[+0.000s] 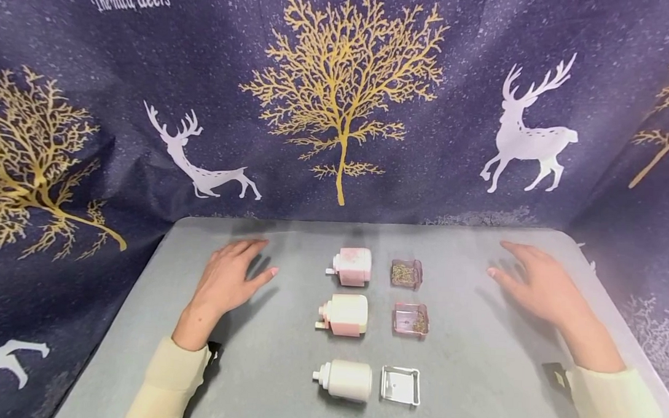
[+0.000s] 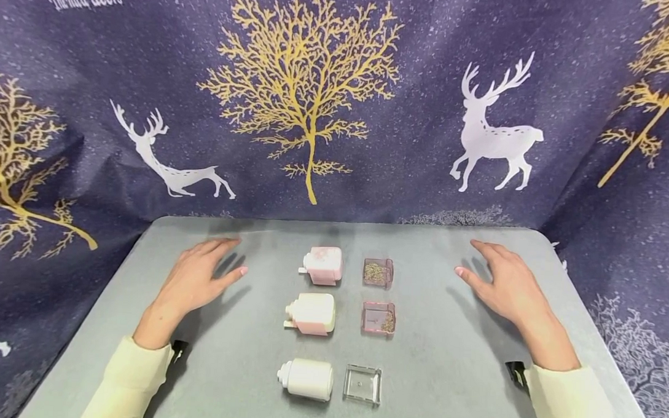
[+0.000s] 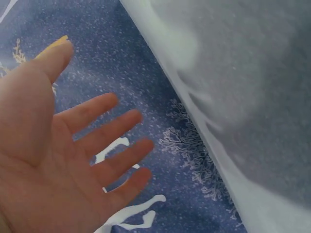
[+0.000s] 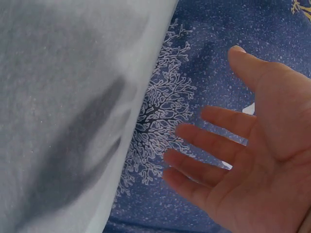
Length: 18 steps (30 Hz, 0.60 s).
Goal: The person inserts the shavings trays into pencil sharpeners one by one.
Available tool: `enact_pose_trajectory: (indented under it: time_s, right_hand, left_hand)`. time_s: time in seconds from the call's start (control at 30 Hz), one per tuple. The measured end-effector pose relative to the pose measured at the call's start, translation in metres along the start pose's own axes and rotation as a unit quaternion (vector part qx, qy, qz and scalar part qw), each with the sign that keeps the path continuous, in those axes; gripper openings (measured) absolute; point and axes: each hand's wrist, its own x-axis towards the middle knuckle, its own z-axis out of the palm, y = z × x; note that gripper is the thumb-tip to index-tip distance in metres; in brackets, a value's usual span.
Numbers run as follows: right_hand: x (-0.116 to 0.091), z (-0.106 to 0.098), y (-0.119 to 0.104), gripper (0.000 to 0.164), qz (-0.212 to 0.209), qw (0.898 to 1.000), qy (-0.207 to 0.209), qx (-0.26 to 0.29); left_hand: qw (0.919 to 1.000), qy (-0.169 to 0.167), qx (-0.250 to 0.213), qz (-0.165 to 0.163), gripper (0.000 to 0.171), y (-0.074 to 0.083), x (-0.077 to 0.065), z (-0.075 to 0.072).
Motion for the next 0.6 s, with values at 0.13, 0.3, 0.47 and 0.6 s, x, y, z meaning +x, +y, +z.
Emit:
enact_pose_trajectory:
  time_s: [0.13,0.3,0.47,0.6]
  right_hand:
    - [0.000,0.000,-0.005,0.068,-0.004,1.000,0.006,0.000]
    - [-0.001,-0.001,-0.015,0.067,-0.012,1.000,0.014,0.007]
    - [-0.006,-0.002,-0.022,0.066,-0.023,0.999,0.023,0.012]
    - [-0.012,-0.002,-0.024,0.067,-0.032,0.999,0.024,0.015]
  left_hand:
    - [0.9999,0.000,0.001,0.010,0.070,0.005,-0.001,-0.001]
    - [0.9998,-0.002,-0.006,0.017,0.070,0.010,-0.001,-0.003]
    - [0.9996,-0.006,-0.019,0.021,0.068,0.015,-0.001,-0.007]
    - [0.9992,-0.007,-0.027,0.030,0.067,0.019,-0.006,-0.008]
